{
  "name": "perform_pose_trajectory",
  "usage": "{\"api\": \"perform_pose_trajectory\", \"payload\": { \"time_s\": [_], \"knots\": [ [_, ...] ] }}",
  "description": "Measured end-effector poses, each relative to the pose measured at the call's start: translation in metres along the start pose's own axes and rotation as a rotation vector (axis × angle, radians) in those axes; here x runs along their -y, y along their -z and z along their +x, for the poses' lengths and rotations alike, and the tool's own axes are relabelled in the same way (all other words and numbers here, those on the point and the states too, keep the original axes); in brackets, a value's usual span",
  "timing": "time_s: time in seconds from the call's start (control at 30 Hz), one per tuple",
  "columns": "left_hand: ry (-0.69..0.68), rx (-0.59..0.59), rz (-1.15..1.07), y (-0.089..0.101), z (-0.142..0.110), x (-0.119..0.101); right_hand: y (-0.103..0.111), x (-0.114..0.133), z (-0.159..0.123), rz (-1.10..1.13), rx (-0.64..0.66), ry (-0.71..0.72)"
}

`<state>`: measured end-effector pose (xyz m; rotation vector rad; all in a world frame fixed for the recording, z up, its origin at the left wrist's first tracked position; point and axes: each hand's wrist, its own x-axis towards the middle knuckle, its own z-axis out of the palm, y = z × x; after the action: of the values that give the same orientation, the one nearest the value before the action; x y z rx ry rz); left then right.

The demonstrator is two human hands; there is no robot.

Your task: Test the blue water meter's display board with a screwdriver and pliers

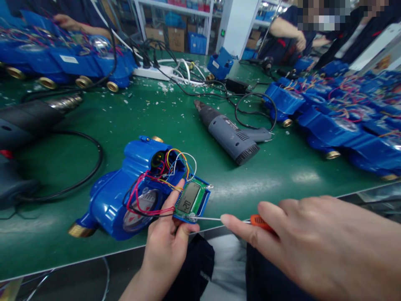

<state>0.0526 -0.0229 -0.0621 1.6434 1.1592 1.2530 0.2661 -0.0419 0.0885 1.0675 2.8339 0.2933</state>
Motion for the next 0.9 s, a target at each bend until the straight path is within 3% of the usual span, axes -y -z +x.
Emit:
{"api": "perform_pose_trajectory", "payload": {
  "time_s": [0.1, 0.17, 0.27, 0.33, 0.5, 0.63, 0.83, 0.9],
  "knots": [
    [-0.024, 0.005, 0.025, 0.001, 0.001, -0.002, -0.002, -0.005, 0.0, -0.073, 0.04, 0.062],
    [-0.039, 0.011, 0.03, 0.002, 0.002, -0.004, -0.005, -0.004, 0.0, 0.071, 0.04, 0.019],
    [-0.044, 0.028, 0.011, 0.001, 0.003, -0.006, -0.01, 0.002, 0.001, 0.459, 0.032, -0.094],
    [-0.025, 0.032, -0.014, 0.0, 0.004, -0.007, -0.012, 0.004, 0.001, 0.573, 0.03, -0.132],
    [-0.04, 0.019, -0.033, -0.001, 0.005, -0.008, -0.014, -0.004, -0.007, 0.084, 0.028, 0.021],
    [-0.054, 0.003, 0.026, 0.0, 0.006, -0.009, -0.014, -0.006, -0.008, 0.024, 0.009, 0.055],
    [-0.026, 0.012, 0.091, 0.003, 0.001, -0.005, -0.01, 0.005, 0.001, 0.549, 0.044, -0.156],
    [-0.009, 0.008, 0.052, 0.002, 0.0, -0.004, -0.013, 0.004, -0.001, 0.561, 0.006, -0.159]
  ]
}}
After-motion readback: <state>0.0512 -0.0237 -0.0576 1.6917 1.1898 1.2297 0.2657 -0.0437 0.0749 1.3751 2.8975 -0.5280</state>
